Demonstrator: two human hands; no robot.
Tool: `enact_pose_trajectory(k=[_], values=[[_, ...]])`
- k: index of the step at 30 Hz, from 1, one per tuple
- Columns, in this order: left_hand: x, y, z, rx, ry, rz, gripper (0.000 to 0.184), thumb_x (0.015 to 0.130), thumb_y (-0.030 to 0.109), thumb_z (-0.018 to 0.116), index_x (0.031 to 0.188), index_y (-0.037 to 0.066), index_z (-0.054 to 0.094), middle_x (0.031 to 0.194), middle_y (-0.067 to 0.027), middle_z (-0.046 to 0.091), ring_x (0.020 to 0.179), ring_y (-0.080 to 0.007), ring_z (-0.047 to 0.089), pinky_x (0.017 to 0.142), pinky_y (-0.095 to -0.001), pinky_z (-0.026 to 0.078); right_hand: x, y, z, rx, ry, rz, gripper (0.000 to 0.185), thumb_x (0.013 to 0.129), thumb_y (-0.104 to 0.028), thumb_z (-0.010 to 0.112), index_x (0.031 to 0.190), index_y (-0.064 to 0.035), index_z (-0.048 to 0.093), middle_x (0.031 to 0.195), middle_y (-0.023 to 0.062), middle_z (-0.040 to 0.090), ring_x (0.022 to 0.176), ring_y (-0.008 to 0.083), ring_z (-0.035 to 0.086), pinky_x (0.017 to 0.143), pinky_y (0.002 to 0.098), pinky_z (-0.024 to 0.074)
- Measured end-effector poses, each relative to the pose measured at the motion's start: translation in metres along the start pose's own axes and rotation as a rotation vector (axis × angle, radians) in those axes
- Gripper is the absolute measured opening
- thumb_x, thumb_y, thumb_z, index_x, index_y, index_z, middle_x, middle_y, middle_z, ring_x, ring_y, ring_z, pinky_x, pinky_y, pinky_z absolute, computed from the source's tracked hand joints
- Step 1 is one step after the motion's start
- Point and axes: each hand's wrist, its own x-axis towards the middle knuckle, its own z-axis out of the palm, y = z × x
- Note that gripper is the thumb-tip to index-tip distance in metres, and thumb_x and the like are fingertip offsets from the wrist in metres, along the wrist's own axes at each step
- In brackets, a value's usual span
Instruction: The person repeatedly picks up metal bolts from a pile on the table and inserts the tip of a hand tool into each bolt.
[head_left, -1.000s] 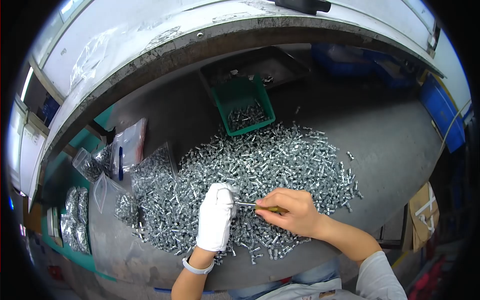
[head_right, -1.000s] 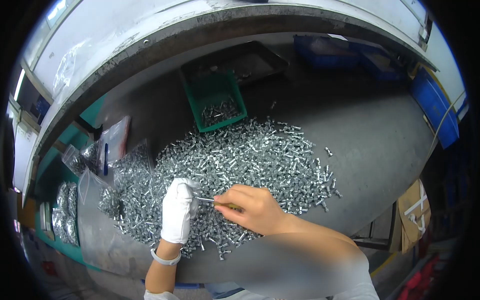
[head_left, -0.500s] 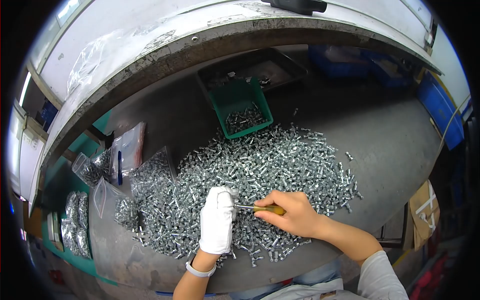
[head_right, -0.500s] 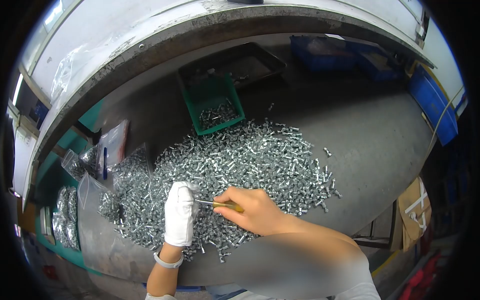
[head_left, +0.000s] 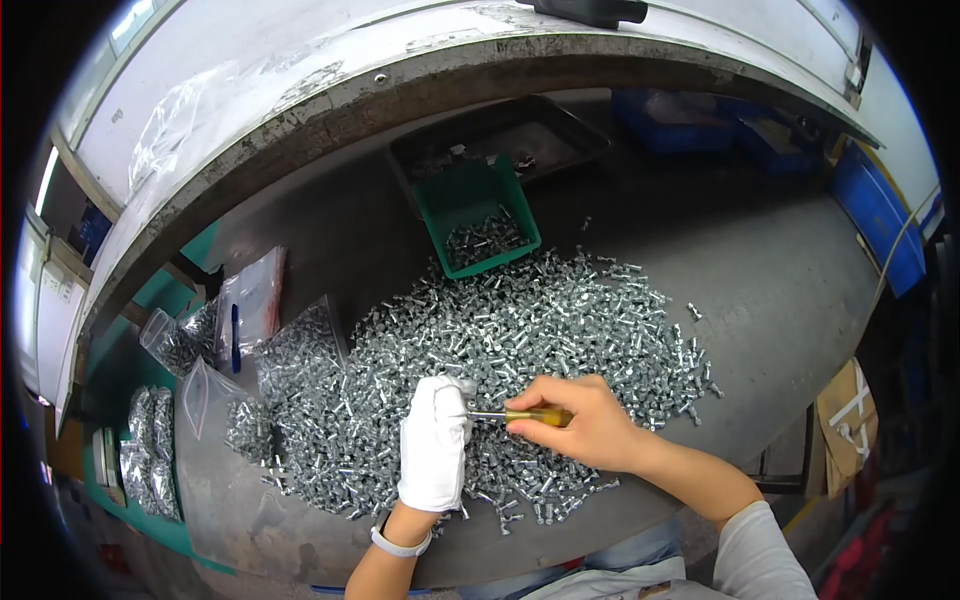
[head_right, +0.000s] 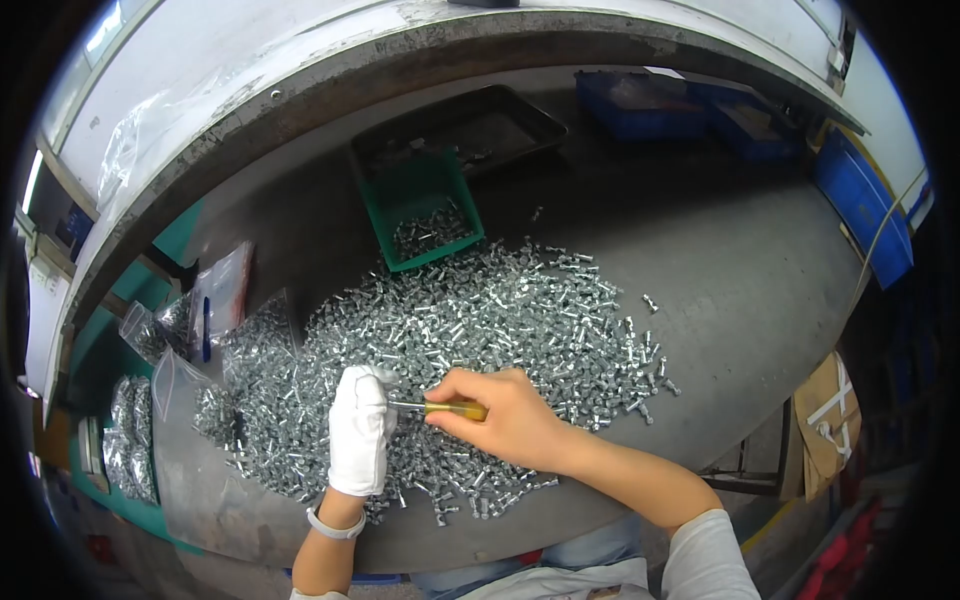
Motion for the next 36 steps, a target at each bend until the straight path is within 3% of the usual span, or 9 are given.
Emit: enact_pose_trajectory(k=[6, 9, 10, 15, 21, 22, 25, 30, 36], values=[[0.000, 0.003, 0.001, -0.055, -0.019, -0.012, 0.027, 0.105, 0.032, 0.047, 0.104, 0.007, 0.056, 0.074, 0.0046, 0.048, 0.056, -0.0023, 0.038, 0.050, -0.0198, 0.031, -0.004, 0.000, 0.002, -0.443, 0.068, -0.402, 0.016, 0.088, -0.015, 0.074, 0.098, -0.0039, 0.068, 0.086, 0.0095, 0.072, 0.066, 0.0232, 0.071, 0.052, 0.0297, 0.0550], [-0.003, 0.011, -0.002, -0.181, -0.038, -0.079, 0.029, 0.104, 0.036, 0.048, 0.108, 0.008, 0.055, 0.072, 0.0060, 0.045, 0.055, -0.0017, 0.036, 0.048, -0.0193, 0.028, -0.004, -0.008, -0.001, -0.253, 0.016, -0.211, 0.019, 0.088, -0.016, 0.074, 0.101, -0.0036, 0.066, 0.085, 0.0109, 0.073, 0.067, 0.0240, 0.072, 0.053, 0.0307, 0.0554], [-0.003, 0.009, -0.005, -0.132, -0.054, -0.035, 0.033, 0.103, 0.040, 0.051, 0.110, 0.008, 0.054, 0.071, 0.0068, 0.042, 0.054, -0.0014, 0.034, 0.048, -0.0191, 0.026, -0.004, -0.010, -0.004, -0.245, 0.018, -0.199, 0.022, 0.085, -0.013, 0.078, 0.102, -0.0028, 0.069, 0.081, 0.0090, 0.073, 0.063, 0.0156, 0.070, 0.053, 0.0259, 0.0529], [0.000, 0.003, -0.005, 0.005, 0.035, 0.071, 0.049, 0.098, 0.053, 0.053, 0.113, 0.007, 0.055, 0.072, 0.0054, 0.045, 0.053, -0.0010, 0.036, 0.047, -0.0194, 0.027, -0.005, -0.013, -0.007, 0.024, -0.088, 0.017, 0.021, 0.093, -0.015, 0.070, 0.105, 0.0001, 0.062, 0.089, 0.0158, 0.074, 0.079, 0.0247, 0.075, 0.068, 0.0312, 0.0572], [-0.002, 0.009, -0.006, -0.139, -0.010, -0.045, 0.036, 0.106, 0.040, 0.045, 0.111, 0.007, 0.057, 0.064, 0.0075, 0.040, 0.049, -0.0010, 0.031, 0.045, -0.0196, 0.023, -0.005, -0.013, -0.003, 0.185, -0.105, 0.119, 0.020, 0.094, -0.014, 0.068, 0.105, 0.0023, 0.062, 0.093, 0.0164, 0.074, 0.086, 0.0229, 0.074, 0.075, 0.0307, 0.0572], [-0.002, 0.011, -0.007, -0.135, -0.039, -0.062, 0.035, 0.107, 0.039, 0.043, 0.110, 0.007, 0.058, 0.062, 0.0080, 0.039, 0.049, -0.0008, 0.030, 0.044, -0.0200, 0.022, -0.005, -0.011, -0.003, 0.149, -0.088, 0.059, 0.017, 0.094, -0.007, 0.067, 0.108, 0.0035, 0.064, 0.091, 0.0117, 0.074, 0.085, 0.0160, 0.074, 0.075, 0.0258, 0.0589], [-0.003, 0.008, -0.004, -0.124, 0.011, -0.048, 0.035, 0.107, 0.039, 0.044, 0.108, 0.007, 0.058, 0.061, 0.0086, 0.038, 0.049, -0.0006, 0.030, 0.044, -0.0200, 0.022, -0.006, -0.012, -0.003, 0.189, -0.083, 0.098, 0.019, 0.094, -0.013, 0.068, 0.103, 0.0029, 0.062, 0.092, 0.0163, 0.074, 0.088, 0.0232, 0.074, 0.076, 0.0306, 0.0573], [-0.002, -0.003, -0.009, -0.053, -0.029, 0.048, 0.036, 0.101, 0.040, 0.052, 0.114, 0.006, 0.057, 0.096, -0.0002, 0.060, 0.053, -0.0001, 0.034, 0.048, -0.0183, 0.026, -0.004, -0.008, 0.000, -0.066, 0.034, -0.105, 0.017, 0.086, -0.012, 0.075, 0.097, -0.0020, 0.066, 0.086, 0.0108, 0.072, 0.072, 0.0213, 0.073, 0.059, 0.0302, 0.0557], [-0.004, 0.004, 0.000, -0.019, 0.050, 0.050, 0.034, 0.101, 0.038, 0.053, 0.113, 0.007, 0.057, 0.097, -0.0005, 0.061, 0.054, 0.0001, 0.034, 0.048, -0.0186, 0.028, -0.004, -0.009, -0.001, -0.342, 0.053, -0.324, 0.018, 0.078, -0.005, 0.080, 0.094, -0.0016, 0.071, 0.087, 0.0096, 0.072, 0.066, 0.0188, 0.069, 0.057, 0.0284, 0.0538]])
